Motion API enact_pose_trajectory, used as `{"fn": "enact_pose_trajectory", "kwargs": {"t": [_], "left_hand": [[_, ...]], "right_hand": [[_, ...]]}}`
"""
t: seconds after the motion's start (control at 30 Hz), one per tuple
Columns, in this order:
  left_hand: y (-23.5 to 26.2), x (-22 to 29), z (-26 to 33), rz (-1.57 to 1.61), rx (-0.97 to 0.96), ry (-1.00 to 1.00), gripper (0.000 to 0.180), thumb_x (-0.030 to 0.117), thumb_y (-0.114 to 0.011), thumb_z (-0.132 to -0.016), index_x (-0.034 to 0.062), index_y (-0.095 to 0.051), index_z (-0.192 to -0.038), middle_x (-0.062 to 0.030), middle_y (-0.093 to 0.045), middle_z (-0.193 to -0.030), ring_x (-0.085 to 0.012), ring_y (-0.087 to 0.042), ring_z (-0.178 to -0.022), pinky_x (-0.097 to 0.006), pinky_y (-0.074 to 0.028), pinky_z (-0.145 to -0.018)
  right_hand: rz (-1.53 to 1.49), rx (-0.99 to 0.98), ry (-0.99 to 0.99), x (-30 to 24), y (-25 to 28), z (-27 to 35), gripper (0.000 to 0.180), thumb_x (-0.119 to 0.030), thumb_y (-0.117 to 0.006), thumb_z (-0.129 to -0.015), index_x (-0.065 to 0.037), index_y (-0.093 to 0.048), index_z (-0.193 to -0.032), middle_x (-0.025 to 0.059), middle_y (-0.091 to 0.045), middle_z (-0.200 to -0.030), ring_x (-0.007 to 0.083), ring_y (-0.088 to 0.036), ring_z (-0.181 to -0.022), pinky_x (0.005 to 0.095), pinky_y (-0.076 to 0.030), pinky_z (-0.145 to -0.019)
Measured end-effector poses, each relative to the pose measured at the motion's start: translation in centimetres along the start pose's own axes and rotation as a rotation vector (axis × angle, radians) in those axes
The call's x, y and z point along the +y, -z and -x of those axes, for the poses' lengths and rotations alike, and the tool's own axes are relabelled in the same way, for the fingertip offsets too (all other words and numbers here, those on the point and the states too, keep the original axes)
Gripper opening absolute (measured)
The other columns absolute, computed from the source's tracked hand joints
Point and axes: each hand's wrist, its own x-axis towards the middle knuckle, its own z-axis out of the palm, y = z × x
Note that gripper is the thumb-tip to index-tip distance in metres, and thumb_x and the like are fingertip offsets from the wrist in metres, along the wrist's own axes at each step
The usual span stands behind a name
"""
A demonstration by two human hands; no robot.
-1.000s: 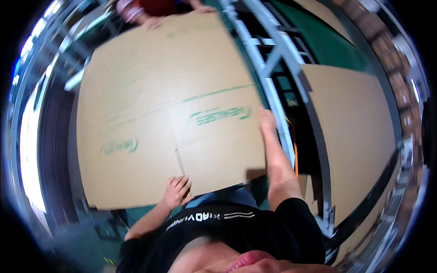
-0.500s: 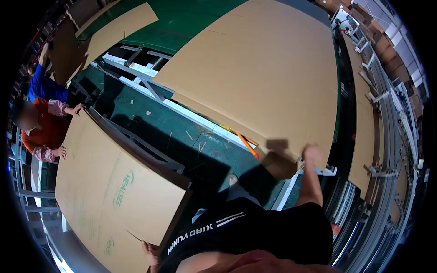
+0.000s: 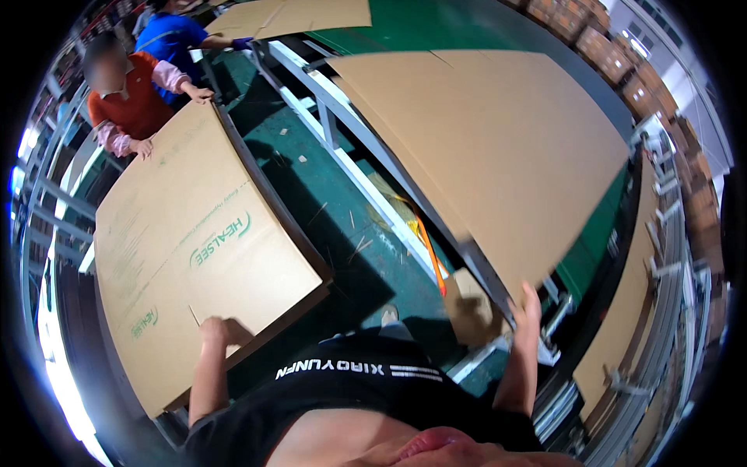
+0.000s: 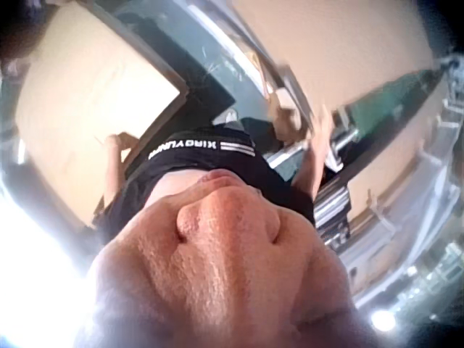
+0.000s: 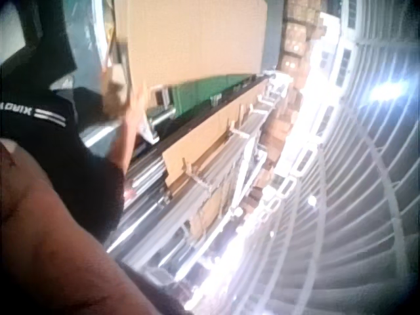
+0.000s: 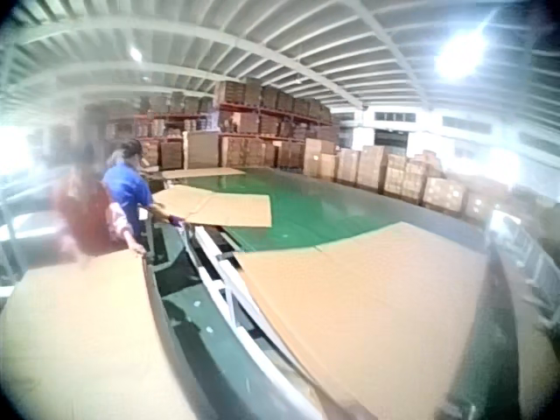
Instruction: The person folds flat cardboard sheets along pre-scored lines on a conveyor belt. They repeatedly pick up the sheets, crease the folds with their hands, and place them back onto the moving belt.
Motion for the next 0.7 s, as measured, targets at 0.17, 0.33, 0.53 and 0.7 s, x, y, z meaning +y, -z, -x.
{"fn": "enact_pose_trajectory", "kwargs": {"t": [0.17, 0.33, 0.53, 0.7], "left_hand": [[10.9, 7.7, 2.2, 0.762, 0.455, -0.48, 0.042, 0.027, -0.076, -0.07, 0.0043, -0.069, -0.104, -0.0173, -0.068, -0.104, -0.0335, -0.066, -0.094, -0.039, -0.052, -0.086], [17.6, 16.2, 4.1, 1.003, 0.432, -0.854, 0.041, 0.018, -0.074, -0.075, 0.0037, -0.066, -0.112, -0.016, -0.067, -0.109, -0.0313, -0.065, -0.101, -0.038, -0.051, -0.088], [21.7, 31.1, 2.7, 1.879, -0.483, -0.813, 0.053, 0.036, -0.065, -0.088, 0.0092, -0.051, -0.131, -0.007, -0.056, -0.124, -0.0145, -0.051, -0.113, -0.037, -0.041, -0.091], [18.8, 40.6, 3.0, 2.219, -1.254, -0.873, 0.041, 0.048, -0.064, -0.087, 0.0141, -0.054, -0.108, -0.0077, -0.057, -0.119, -0.0222, -0.055, -0.107, -0.046, -0.046, -0.092]], "right_hand": [[-1.678, -0.222, -0.714, -23.5, -15.2, -13.7, 0.032, -0.008, -0.068, -0.083, -0.011, -0.056, -0.112, 0.0036, -0.061, -0.105, 0.0188, -0.058, -0.096, 0.0349, -0.047, -0.072], [-1.825, -0.883, -0.803, -45.2, -20.0, -13.4, 0.03, -0.023, -0.059, -0.093, 0.0, -0.053, -0.11, 0.0155, -0.061, -0.097, 0.0183, -0.063, -0.07, 0.0263, -0.055, -0.056], [-2.228, -1.575, -0.102, -60.1, 3.3, -11.2, 0.035, -0.032, -0.055, -0.094, 0.0, -0.057, -0.107, 0.0122, -0.063, -0.097, 0.0209, -0.062, -0.082, 0.0315, -0.053, -0.077], [-1.91, -0.712, 0.41, -46.5, 11.5, -25.0, 0.041, -0.032, -0.052, -0.096, 0.0, -0.048, -0.121, 0.016, -0.055, -0.115, 0.0254, -0.056, -0.1, 0.036, -0.046, -0.09]]}}
